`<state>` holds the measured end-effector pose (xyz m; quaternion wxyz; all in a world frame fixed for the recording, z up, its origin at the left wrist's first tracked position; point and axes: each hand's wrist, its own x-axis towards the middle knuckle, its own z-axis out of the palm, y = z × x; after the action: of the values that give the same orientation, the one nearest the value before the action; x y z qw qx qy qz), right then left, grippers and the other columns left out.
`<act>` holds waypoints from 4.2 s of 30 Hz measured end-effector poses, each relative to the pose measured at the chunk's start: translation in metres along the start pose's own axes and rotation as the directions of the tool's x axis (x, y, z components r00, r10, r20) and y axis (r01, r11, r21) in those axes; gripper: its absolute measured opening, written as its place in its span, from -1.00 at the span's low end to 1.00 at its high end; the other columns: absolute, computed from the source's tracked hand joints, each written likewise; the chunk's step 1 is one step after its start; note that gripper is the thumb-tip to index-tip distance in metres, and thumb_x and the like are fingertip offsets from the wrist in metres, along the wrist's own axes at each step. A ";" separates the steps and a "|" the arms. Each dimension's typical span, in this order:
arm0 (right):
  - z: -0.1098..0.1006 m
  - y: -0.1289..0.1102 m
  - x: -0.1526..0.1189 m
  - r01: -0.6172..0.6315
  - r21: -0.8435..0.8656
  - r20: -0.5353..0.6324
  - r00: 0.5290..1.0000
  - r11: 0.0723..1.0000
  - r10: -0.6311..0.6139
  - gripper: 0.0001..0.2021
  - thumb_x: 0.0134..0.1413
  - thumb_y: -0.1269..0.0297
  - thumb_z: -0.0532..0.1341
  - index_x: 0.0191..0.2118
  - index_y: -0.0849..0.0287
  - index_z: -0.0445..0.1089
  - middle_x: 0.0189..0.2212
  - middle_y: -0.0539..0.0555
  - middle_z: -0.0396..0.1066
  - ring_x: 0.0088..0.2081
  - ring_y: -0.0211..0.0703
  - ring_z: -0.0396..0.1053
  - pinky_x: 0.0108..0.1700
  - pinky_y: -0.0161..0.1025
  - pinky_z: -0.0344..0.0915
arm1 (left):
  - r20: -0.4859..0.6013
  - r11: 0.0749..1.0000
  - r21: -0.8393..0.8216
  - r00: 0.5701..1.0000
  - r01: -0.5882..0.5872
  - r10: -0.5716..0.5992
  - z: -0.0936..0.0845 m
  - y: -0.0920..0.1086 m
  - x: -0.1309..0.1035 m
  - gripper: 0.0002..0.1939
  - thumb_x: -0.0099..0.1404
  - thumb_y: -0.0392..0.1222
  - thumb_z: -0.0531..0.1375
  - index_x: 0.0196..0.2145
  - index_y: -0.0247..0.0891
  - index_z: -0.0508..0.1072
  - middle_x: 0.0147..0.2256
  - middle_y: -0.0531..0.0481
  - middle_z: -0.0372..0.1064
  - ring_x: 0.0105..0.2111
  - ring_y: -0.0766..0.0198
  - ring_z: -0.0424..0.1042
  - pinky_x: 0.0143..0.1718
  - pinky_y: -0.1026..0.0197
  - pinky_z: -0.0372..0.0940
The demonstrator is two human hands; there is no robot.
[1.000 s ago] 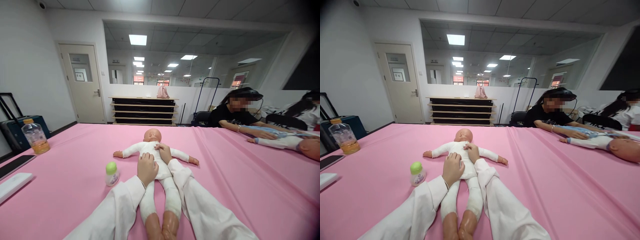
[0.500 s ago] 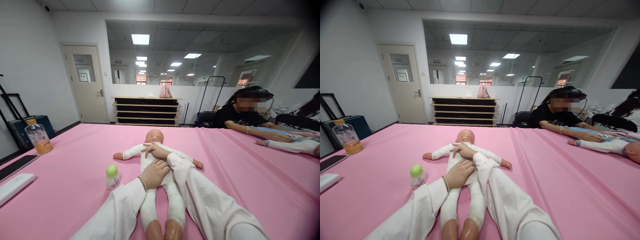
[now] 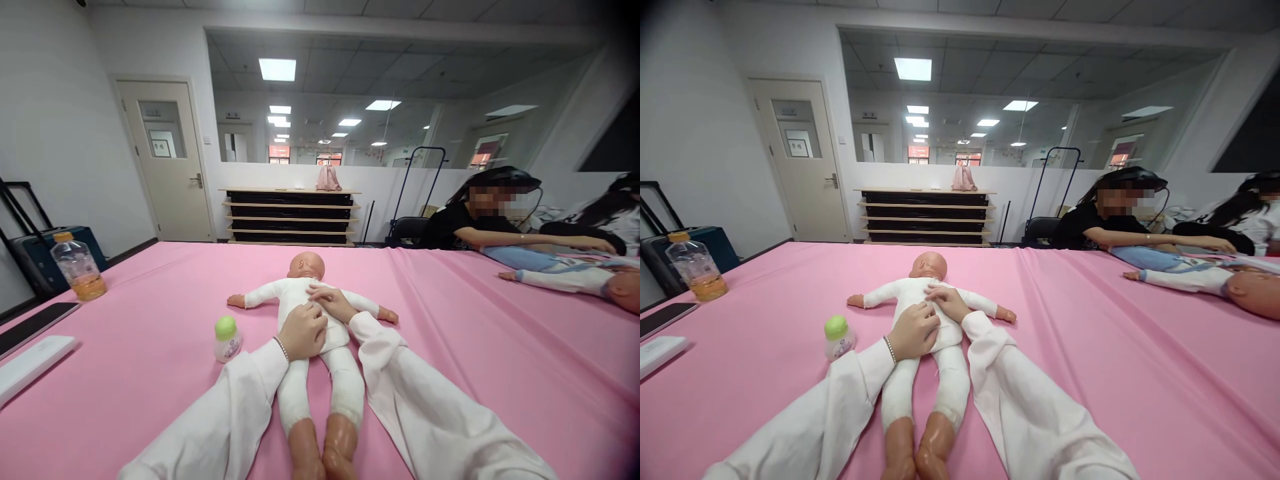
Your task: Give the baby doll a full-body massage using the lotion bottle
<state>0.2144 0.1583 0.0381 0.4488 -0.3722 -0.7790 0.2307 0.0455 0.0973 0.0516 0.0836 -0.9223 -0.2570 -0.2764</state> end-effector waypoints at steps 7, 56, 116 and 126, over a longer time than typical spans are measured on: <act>0.024 -0.019 0.050 0.242 -0.254 0.354 0.924 0.937 -0.142 -0.68 0.00 0.56 0.00 -0.42 0.09 0.45 -0.12 -0.02 0.42 0.14 -0.11 0.14 0.22 0.16 -0.27 | 0.130 0.930 -0.179 0.929 -0.322 0.347 0.006 -0.001 0.015 -0.83 -0.03 -0.36 0.07 -0.42 -0.24 0.35 -0.38 -0.06 0.31 -0.32 0.21 0.26 -0.28 0.17 0.19; 0.024 -0.034 0.034 0.142 -0.353 0.229 0.972 0.925 -0.062 -0.92 -0.01 0.36 0.20 -0.42 0.07 0.44 -0.10 -0.05 0.41 0.08 -0.07 0.17 0.14 0.08 -0.05 | -0.207 0.964 -0.150 0.960 -0.219 0.186 0.025 0.001 0.001 -0.82 0.05 -0.43 -0.02 -0.54 -0.27 0.32 -0.52 -0.03 0.29 -0.47 0.27 0.19 -0.46 0.22 0.10; 0.027 -0.005 0.019 0.167 -0.452 -0.016 0.981 0.876 -0.195 -0.65 0.02 0.53 0.00 -0.20 0.11 0.45 -0.07 0.02 0.38 0.06 -0.15 0.20 0.14 -0.03 0.05 | -0.329 0.990 -0.055 0.938 -0.133 0.108 0.029 -0.004 0.001 -0.82 0.03 -0.43 -0.02 -0.63 -0.27 0.26 -0.59 -0.05 0.24 -0.51 0.26 0.18 -0.50 0.21 0.09; 0.025 -0.018 0.020 0.169 -0.429 0.223 0.972 0.887 -0.077 -0.48 -0.10 0.63 -0.07 -0.12 0.01 0.41 -0.03 -0.07 0.35 0.15 -0.13 0.09 0.19 0.08 -0.13 | -0.084 0.853 -0.440 0.958 -0.281 0.273 0.018 -0.005 0.001 -0.55 -0.05 -0.45 -0.04 -0.20 -0.26 0.41 -0.20 -0.04 0.42 -0.19 0.28 0.36 -0.14 0.22 0.27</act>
<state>0.1792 0.1626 0.0485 0.2852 -0.3896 -0.8741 0.0536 0.0519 0.1071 0.0369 -0.0893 -0.9413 -0.0505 -0.3215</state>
